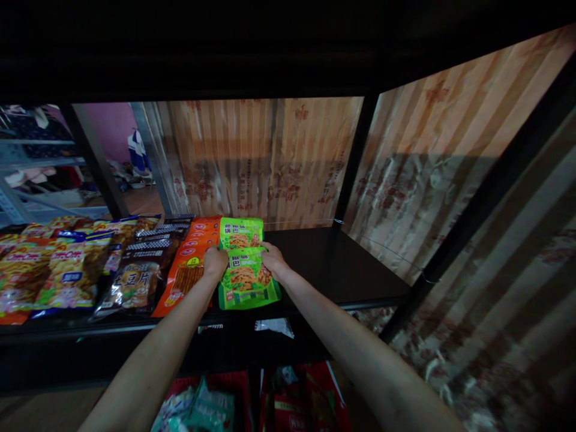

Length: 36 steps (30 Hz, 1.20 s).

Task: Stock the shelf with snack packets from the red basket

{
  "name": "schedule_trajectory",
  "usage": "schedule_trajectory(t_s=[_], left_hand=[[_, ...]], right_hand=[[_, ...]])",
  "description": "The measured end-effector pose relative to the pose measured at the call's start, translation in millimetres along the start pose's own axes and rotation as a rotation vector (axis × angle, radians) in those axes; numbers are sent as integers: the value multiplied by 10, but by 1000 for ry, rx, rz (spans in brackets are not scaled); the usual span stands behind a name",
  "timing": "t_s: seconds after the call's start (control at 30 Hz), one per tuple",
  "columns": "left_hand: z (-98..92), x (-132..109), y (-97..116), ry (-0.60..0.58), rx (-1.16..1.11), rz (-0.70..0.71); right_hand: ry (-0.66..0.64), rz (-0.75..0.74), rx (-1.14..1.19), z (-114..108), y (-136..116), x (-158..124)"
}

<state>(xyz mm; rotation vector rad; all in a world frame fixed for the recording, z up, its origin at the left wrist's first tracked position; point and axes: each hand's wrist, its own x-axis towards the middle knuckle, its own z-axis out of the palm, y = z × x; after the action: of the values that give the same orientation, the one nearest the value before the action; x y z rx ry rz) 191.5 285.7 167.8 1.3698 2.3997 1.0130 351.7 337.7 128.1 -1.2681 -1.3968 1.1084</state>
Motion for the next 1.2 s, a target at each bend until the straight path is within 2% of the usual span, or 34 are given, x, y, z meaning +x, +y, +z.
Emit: schedule_trajectory(t_s=[0.1, 0.27, 0.57, 0.77, 0.9, 1.0, 1.1, 1.2], left_hand=[[-8, 7, 15, -18, 45, 9], [-7, -24, 65, -16, 88, 22], [-85, -143, 119, 23, 53, 33], [-196, -276, 122, 34, 15, 36], [-227, -383, 21, -10, -60, -16], [-219, -446, -69, -43, -110, 9], [-214, -444, -107, -39, -146, 47], [-212, -367, -105, 14, -167, 71]], right_hand=[[20, -3, -47, -4, 15, -12], [20, -13, -273, -46, -72, -70], [53, -83, -545, -67, -180, -173], [111, -98, -550, -76, -123, -205], [128, -97, -496, -66, -77, -187], [150, -95, -443, -58, -46, -178], [174, -94, -397, -43, -53, -195], [175, -93, -379, -23, -112, -223]])
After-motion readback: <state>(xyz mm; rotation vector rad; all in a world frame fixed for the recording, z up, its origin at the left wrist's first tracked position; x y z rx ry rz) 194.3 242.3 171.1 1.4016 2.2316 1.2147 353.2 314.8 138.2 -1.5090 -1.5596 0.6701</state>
